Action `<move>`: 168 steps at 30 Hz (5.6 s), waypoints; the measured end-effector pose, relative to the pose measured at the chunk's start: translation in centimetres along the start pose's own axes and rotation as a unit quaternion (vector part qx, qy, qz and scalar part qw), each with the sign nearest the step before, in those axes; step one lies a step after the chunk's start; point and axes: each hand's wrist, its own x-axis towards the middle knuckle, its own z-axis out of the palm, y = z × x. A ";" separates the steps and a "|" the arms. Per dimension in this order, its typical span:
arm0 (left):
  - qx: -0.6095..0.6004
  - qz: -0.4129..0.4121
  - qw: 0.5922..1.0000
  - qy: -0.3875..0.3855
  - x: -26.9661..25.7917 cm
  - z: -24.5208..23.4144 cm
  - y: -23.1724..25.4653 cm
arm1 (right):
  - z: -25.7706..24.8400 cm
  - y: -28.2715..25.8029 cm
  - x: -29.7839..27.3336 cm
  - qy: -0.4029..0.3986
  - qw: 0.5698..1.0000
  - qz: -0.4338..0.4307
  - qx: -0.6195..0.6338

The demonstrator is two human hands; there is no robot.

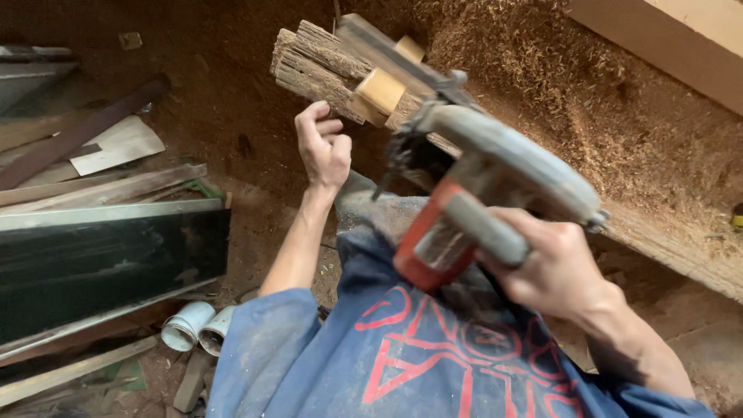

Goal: The person uses a circular saw to cut a small wooden plank into several pieces while it is placed on a larger piece of wood.

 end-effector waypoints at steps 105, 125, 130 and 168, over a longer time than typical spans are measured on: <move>0.322 0.314 0.845 -0.290 14.0 5.0 -0.2 | 4.0 20.0 -2.3 0.057 0.911 0.408 -0.007; 0.241 0.309 0.882 -0.261 10.6 7.2 0.6 | 4.2 21.2 -2.8 0.069 0.935 0.349 0.000; 0.235 0.360 0.885 -0.181 10.4 5.8 1.0 | 2.5 21.5 -3.5 0.067 0.955 0.290 -0.014; 0.215 0.019 0.976 0.028 7.5 -21.3 16.2 | 23.3 27.5 38.4 0.036 0.798 0.526 0.293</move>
